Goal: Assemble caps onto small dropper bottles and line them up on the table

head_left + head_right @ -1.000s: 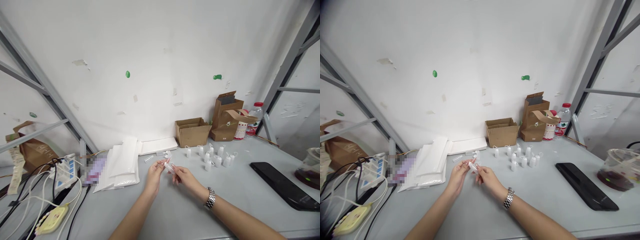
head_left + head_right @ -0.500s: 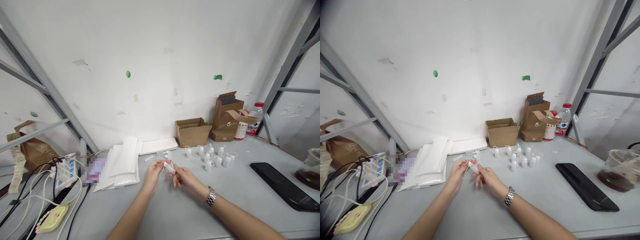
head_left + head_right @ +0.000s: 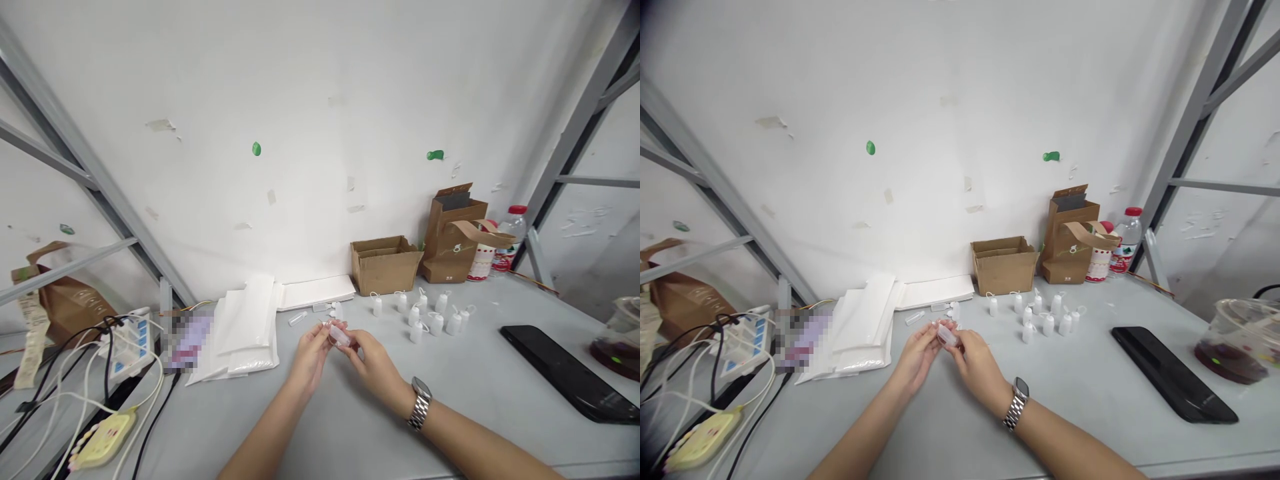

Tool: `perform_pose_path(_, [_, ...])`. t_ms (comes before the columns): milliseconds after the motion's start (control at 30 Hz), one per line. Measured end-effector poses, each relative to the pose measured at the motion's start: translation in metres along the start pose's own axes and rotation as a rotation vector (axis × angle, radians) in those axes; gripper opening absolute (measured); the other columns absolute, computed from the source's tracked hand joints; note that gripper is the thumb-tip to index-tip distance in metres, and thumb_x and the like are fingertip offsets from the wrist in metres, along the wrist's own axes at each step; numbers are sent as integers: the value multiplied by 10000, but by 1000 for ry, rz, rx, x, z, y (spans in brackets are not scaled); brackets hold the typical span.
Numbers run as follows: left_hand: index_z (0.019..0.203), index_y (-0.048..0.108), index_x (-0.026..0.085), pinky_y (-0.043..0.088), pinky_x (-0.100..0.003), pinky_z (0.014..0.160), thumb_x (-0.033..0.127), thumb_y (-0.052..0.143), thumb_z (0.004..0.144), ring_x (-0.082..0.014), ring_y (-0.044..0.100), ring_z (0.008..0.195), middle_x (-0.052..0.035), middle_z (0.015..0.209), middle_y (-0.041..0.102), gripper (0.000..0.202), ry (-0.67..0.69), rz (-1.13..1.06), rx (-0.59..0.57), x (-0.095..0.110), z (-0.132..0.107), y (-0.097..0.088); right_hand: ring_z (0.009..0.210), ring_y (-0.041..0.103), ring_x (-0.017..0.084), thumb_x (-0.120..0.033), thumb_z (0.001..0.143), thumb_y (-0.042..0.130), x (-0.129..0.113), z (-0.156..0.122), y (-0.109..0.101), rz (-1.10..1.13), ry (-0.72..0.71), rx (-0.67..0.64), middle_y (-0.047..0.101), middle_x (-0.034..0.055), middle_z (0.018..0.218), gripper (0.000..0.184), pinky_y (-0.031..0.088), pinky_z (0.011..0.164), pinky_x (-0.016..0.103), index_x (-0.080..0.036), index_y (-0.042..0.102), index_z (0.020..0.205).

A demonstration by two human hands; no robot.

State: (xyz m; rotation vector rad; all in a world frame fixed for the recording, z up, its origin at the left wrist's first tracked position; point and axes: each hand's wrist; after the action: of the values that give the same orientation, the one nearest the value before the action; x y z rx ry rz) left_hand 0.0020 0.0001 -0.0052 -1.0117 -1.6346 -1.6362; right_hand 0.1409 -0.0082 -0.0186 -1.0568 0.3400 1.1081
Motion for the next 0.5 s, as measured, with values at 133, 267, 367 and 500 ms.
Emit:
perform_pose_path(133, [851, 649, 129, 351, -351, 948, 288, 664, 683, -230, 560, 1027, -115, 1001, 660, 231, -30, -90, 26, -5, 0, 1, 721, 530, 194, -185, 861, 411, 6, -3, 5, -175, -176, 29, 577, 77, 793, 148, 458, 643, 341, -171, 516, 965])
perform_pose_path(267, [879, 636, 132, 338, -345, 961, 235, 668, 685, -214, 566, 1014, -112, 1010, 655, 222, -78, -119, -9, -4, 0, -1, 699, 516, 187, -171, 867, 397, 9, -4, 5, -229, -236, 34, 559, 68, 768, 140, 458, 619, 329, -169, 497, 965])
perform_pose_path(367, [903, 635, 143, 328, -340, 981, 214, 649, 702, -210, 539, 1062, -108, 1067, 635, 214, -101, -150, -28, -3, 0, -2, 699, 505, 182, -171, 867, 397, 9, -4, 4, -247, -236, 31, 551, 61, 758, 136, 452, 616, 314, -166, 492, 964])
perform_pose_path(500, [945, 636, 141, 322, -358, 1000, 337, 586, 752, -236, 498, 1122, -120, 1117, 612, 280, -107, -144, 3, -6, -2, 5, 669, 488, 180, -155, 864, 382, 6, -1, 6, -340, -304, 89, 536, 54, 715, 141, 424, 597, 302, -157, 513, 918])
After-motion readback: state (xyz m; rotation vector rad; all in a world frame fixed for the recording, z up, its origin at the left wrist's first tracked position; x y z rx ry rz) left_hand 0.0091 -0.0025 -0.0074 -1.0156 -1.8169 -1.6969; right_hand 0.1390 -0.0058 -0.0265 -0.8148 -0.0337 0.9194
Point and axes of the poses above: each hand's wrist, its own z-axis towards the middle knuckle, its own y-axis out of the palm, x = y × z
